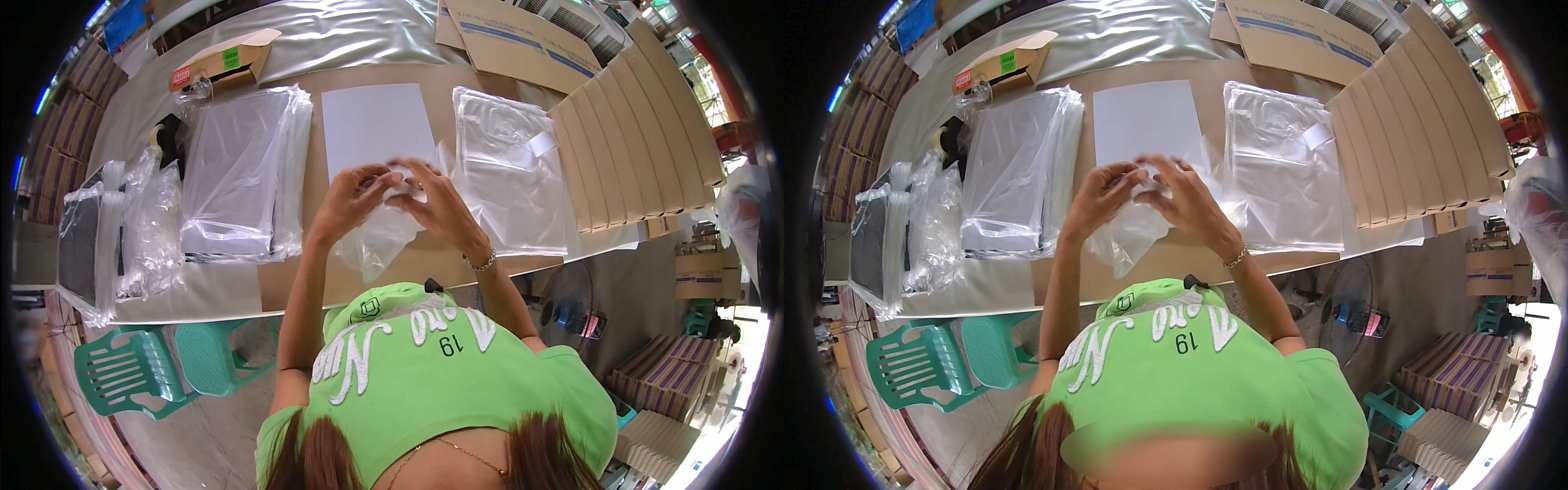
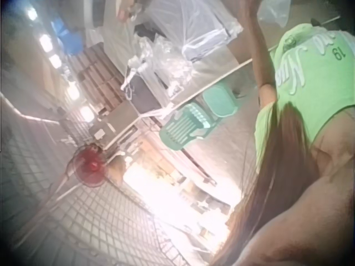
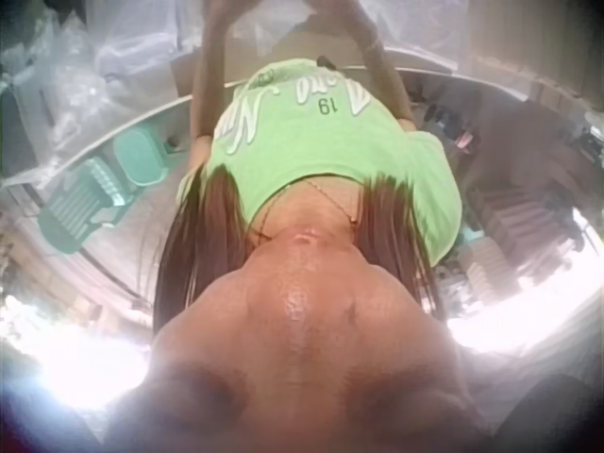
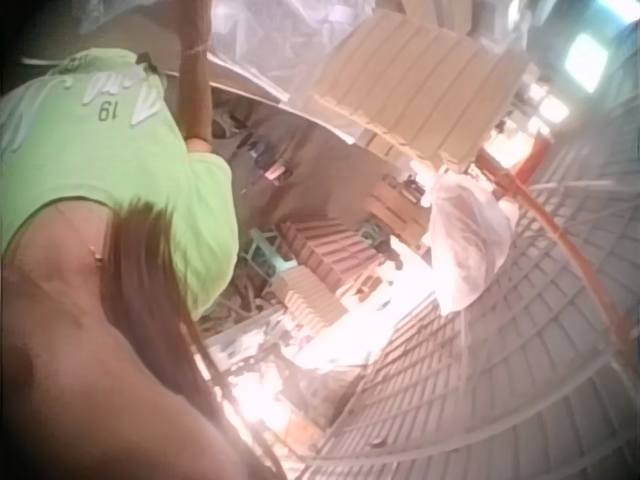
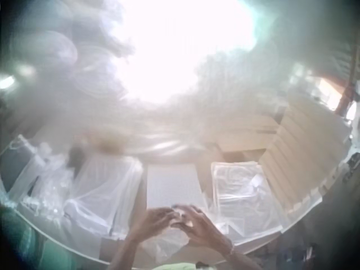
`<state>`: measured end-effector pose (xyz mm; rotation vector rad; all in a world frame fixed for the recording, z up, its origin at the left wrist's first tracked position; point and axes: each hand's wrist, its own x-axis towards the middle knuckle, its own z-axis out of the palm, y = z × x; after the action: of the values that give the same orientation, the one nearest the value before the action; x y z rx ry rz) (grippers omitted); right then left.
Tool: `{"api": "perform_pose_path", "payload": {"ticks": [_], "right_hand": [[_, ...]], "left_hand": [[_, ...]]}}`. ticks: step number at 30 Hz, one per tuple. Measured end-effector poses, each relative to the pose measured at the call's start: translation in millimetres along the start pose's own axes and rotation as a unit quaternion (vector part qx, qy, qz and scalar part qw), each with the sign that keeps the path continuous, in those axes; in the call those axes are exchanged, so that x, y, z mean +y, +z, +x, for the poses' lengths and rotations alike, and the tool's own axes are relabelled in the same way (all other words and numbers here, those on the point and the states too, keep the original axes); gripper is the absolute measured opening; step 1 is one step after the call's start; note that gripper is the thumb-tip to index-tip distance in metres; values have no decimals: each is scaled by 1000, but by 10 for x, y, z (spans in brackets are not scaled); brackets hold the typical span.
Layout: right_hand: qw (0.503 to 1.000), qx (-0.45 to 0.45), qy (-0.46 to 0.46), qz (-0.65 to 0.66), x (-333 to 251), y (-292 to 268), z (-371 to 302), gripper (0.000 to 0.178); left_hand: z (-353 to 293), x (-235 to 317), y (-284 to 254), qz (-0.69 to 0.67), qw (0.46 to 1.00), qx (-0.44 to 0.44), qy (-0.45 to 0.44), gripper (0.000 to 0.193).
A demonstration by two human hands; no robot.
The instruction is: The person inserts rectangular items into plastic sleeves by hand, sliding each one into a bag and placing the packaged items onto a stack.
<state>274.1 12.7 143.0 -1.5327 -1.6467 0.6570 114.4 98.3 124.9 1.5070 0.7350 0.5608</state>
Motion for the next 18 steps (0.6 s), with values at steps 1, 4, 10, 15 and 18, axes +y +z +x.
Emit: {"api": "perform_pose_path", "payload": {"ticks": [1, 4, 10, 15, 18], "right_hand": [[997, -36, 41, 52, 56, 21, 29, 31], [988, 67, 52, 127, 260, 26, 22, 13], [938, 173, 144, 262, 443, -19, 41, 25], [938, 164, 162, 260, 464, -108, -20, 28], [943, 173, 155, 239, 475, -65, -23, 28]], "left_hand": [[-13, -11, -23, -22, 1000, -14, 17, 30], [-109, -34, -186, -39, 995, -88, 17, 34], [-342, -137, -593, -62, 972, -184, -134, 28], [-281, -341, -625, -21, 998, -38, -55, 35], [-224, -231, -468, -38, 999, 25, 7, 39]]}}
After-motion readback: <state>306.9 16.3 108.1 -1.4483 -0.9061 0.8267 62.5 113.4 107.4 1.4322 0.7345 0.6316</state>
